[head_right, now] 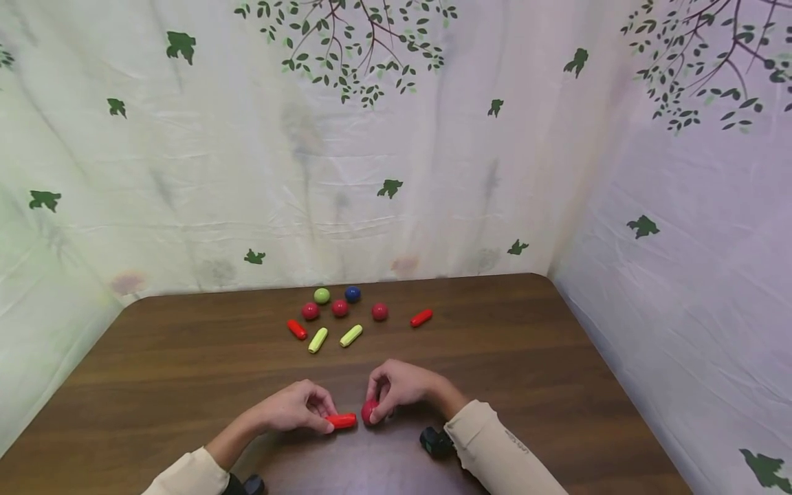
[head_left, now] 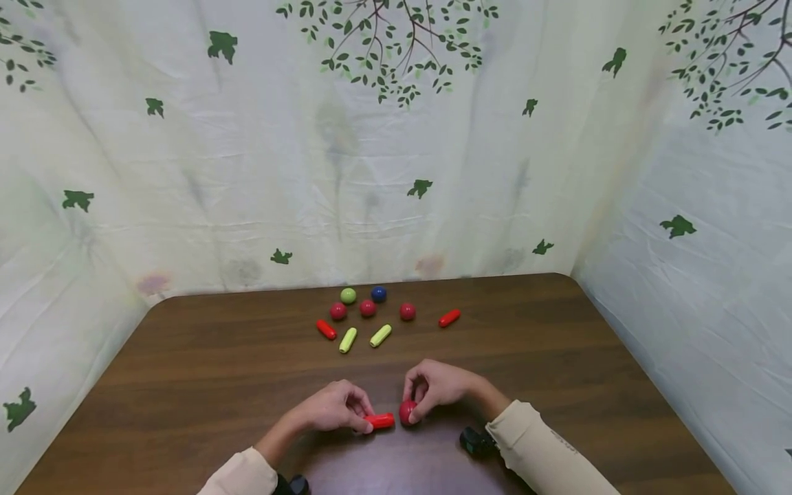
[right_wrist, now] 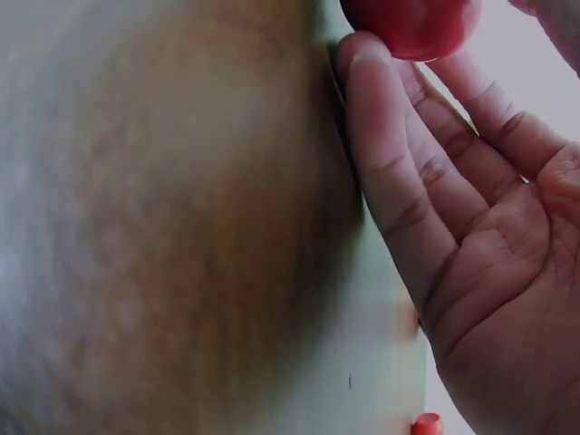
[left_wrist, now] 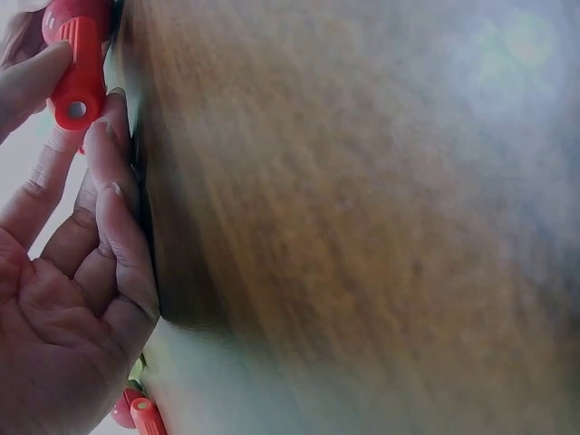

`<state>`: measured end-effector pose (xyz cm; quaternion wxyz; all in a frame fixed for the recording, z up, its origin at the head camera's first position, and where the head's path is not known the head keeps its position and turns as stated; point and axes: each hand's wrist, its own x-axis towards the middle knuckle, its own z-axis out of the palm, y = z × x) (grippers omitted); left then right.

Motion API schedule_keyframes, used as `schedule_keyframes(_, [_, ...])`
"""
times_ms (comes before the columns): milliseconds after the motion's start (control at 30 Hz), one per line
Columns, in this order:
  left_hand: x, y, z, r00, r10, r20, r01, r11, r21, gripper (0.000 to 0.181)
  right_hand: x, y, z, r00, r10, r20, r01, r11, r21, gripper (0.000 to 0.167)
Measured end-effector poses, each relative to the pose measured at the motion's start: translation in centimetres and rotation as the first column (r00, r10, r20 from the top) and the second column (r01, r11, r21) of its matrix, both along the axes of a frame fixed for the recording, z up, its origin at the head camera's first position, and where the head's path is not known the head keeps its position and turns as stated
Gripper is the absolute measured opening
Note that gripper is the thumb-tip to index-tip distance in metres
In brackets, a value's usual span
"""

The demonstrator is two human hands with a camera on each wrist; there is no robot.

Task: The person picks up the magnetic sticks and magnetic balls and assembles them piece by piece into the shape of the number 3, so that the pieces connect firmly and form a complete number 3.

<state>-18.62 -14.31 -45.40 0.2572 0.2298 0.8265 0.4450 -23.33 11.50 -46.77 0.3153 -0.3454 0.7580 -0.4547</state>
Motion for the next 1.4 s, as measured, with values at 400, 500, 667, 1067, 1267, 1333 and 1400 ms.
schedule_keyframes(400, [0.07,-0.12,-0.12,1.0,-0.001,-0.002,0.001,1.0,0.017,0.009,0.32,-0.38,-0.15,0.997,-0.006,-0.08,0.007,1.0,0.016,0.018])
schedule_keyframes(500, [0.06,-0.09,-0.03,1.0,0.008,0.001,-0.008,1.0,0.014,0.009,0.31,-0.53,-0.21,0.996,-0.006,-0.087,0.007,1.0,0.012,0.018])
schedule_keyframes(667, [0.07,-0.09,0.07,1.0,0.014,0.004,-0.014,1.0,0.009,0.009,0.27,-0.79,-0.17,0.997,0.002,-0.076,-0.002,1.0,0.001,0.017])
schedule_keyframes(1067, [0.04,-0.1,-0.12,0.999,0.031,0.029,-0.031,1.0,-0.001,0.009,0.49,-0.87,-0.27,0.999,-0.017,-0.048,0.017,1.0,-0.011,0.017])
schedule_keyframes(1267, [0.01,-0.12,-0.13,0.999,0.023,0.029,-0.024,1.0,0.005,0.01,0.54,-0.8,-0.37,0.999,-0.023,-0.029,0.023,1.0,-0.017,0.017])
schedule_keyframes(1333, [-0.02,-0.15,-0.13,0.999,0.021,0.033,-0.021,1.0,0.004,0.011,0.58,-0.76,-0.38,0.999,-0.023,-0.024,0.023,1.0,-0.018,0.017])
schedule_keyframes(1400, [-0.05,-0.19,-0.14,0.999,0.02,0.035,-0.02,1.0,0.006,0.011,0.61,-0.73,-0.37,1.0,-0.023,-0.022,0.022,1.0,-0.019,0.017])
